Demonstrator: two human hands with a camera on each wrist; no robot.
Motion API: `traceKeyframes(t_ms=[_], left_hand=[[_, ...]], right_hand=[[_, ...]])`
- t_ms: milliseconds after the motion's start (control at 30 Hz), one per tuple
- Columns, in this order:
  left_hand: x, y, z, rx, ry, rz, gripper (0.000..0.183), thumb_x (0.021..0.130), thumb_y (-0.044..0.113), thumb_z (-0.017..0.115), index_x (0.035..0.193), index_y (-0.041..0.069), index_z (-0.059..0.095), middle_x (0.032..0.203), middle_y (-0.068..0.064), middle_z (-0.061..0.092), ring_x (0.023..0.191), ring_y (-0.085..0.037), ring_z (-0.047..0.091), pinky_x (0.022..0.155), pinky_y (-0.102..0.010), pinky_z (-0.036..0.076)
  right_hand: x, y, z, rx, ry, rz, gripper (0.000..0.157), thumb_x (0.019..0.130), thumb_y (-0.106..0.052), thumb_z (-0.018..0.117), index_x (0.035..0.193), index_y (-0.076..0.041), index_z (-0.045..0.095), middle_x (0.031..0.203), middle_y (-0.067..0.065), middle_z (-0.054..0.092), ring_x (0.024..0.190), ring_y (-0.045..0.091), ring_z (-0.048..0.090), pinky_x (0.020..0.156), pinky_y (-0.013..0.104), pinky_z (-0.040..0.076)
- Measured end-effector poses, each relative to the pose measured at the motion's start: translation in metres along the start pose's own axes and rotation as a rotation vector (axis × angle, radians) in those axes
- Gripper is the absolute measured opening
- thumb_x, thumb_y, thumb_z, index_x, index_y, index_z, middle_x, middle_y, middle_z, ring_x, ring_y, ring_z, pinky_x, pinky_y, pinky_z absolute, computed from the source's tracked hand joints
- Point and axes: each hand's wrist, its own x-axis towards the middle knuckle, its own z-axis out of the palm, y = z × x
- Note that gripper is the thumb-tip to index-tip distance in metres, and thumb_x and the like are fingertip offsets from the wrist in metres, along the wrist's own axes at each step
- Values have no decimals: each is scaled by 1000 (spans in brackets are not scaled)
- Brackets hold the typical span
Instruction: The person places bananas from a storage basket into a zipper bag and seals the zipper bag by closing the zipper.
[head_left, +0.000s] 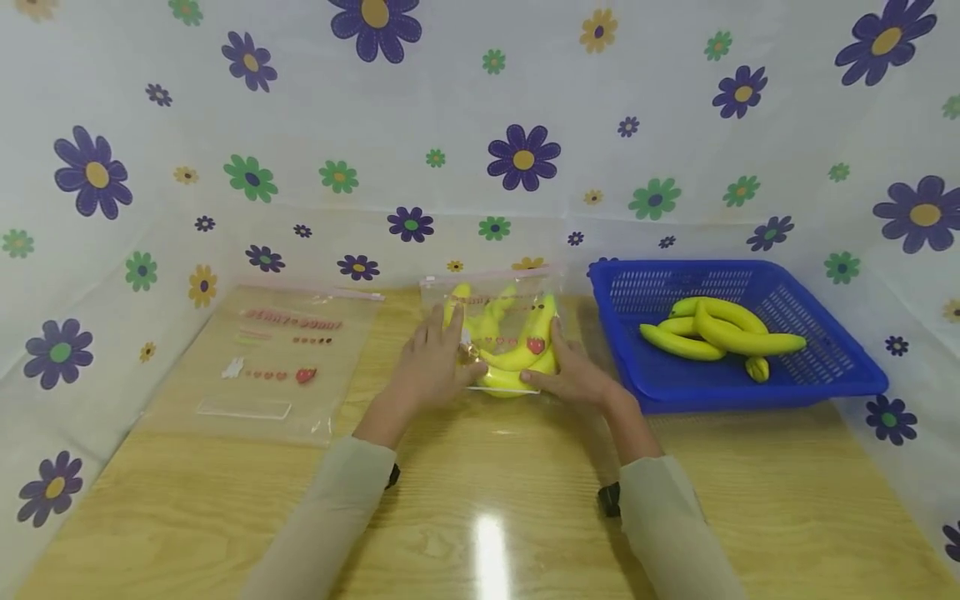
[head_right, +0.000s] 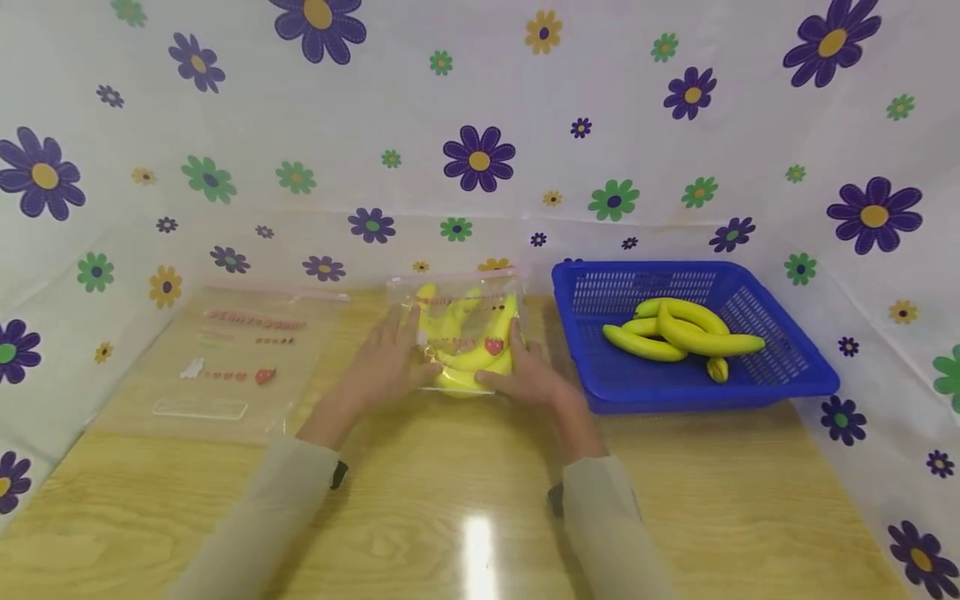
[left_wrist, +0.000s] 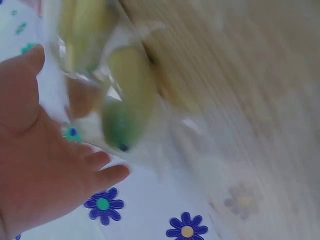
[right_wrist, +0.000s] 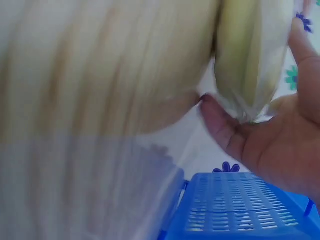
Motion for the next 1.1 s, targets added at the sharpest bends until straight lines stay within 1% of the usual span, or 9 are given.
traceKeyframes(t_ms=[100, 167, 267, 367, 467, 633, 833, 933, 1100], left_hand=[[-10, 1, 4, 28, -53, 33, 97, 97, 64, 44, 159, 8, -5, 163, -25, -5, 149, -47, 4, 116, -64, 20], [-15, 2, 4, 26, -80, 42, 97, 98, 63, 44, 159, 7, -7, 163, -25, -4, 149, -46, 2, 116, -64, 19], [-15, 1, 1, 29, -76, 52, 97, 98, 60, 46, 158, 5, -7, 163, -25, -1, 149, -46, 5, 116, -64, 19], [-12, 1, -2, 15, -100, 58, 98, 98, 59, 47, 158, 4, -8, 163, -25, -1, 149, -46, 4, 116, -64, 18], [-10, -3, -4, -41, -128, 53, 99, 98, 60, 48, 158, 6, -9, 163, -25, -4, 150, -44, 1, 117, -63, 15], [-13, -11, -3, -86, -122, 8, 101, 97, 60, 48, 157, 5, -11, 162, -27, -7, 149, -47, 1, 118, -62, 14], [-5, -3, -3, -111, -153, -18, 96, 100, 56, 45, 157, 6, -14, 162, -27, -7, 149, -47, 1, 119, -59, 14], [-3, 0, -3, -102, -163, -36, 96, 100, 57, 45, 157, 7, -14, 162, -27, -6, 149, -48, 2, 118, -60, 14], [-9, -1, -2, -63, -176, -58, 95, 100, 60, 42, 157, 9, -14, 163, -24, -8, 149, -46, 0, 118, -62, 13]], right_hand=[[-8, -3, 1, 8, 29, -6, 108, 92, -45, 67, 158, -8, -11, 163, 25, 1, 150, 43, 4, 118, 61, 15], [-11, -6, 1, -4, 34, -10, 109, 91, -45, 69, 159, -10, -9, 164, 23, -3, 150, 43, 0, 118, 62, 14], [-12, -10, 0, -49, 27, 2, 110, 89, -49, 69, 159, -13, -7, 164, 23, -4, 150, 42, -1, 118, 61, 15], [-13, -12, 0, -69, 16, 33, 110, 90, -51, 68, 159, -12, -8, 162, 27, -5, 150, 44, -1, 117, 63, 16], [-14, -13, 2, -64, 17, 65, 107, 91, -50, 66, 159, -12, -8, 162, 28, -7, 150, 45, -3, 116, 64, 16], [-15, -17, 7, -72, 35, 74, 100, 94, -47, 65, 160, -12, 0, 161, 30, -8, 149, 47, -1, 116, 64, 16], [-13, -14, 6, -64, 63, 72, 94, 96, -44, 62, 160, -12, 2, 161, 31, -9, 148, 49, 0, 116, 65, 15], [-13, -10, 6, -76, 72, 79, 92, 96, -44, 62, 160, -13, 4, 161, 31, -7, 148, 49, 2, 116, 65, 16], [-15, -11, 7, -109, 84, 58, 87, 96, -43, 62, 160, -12, 11, 159, 35, -4, 145, 54, 10, 114, 66, 20]])
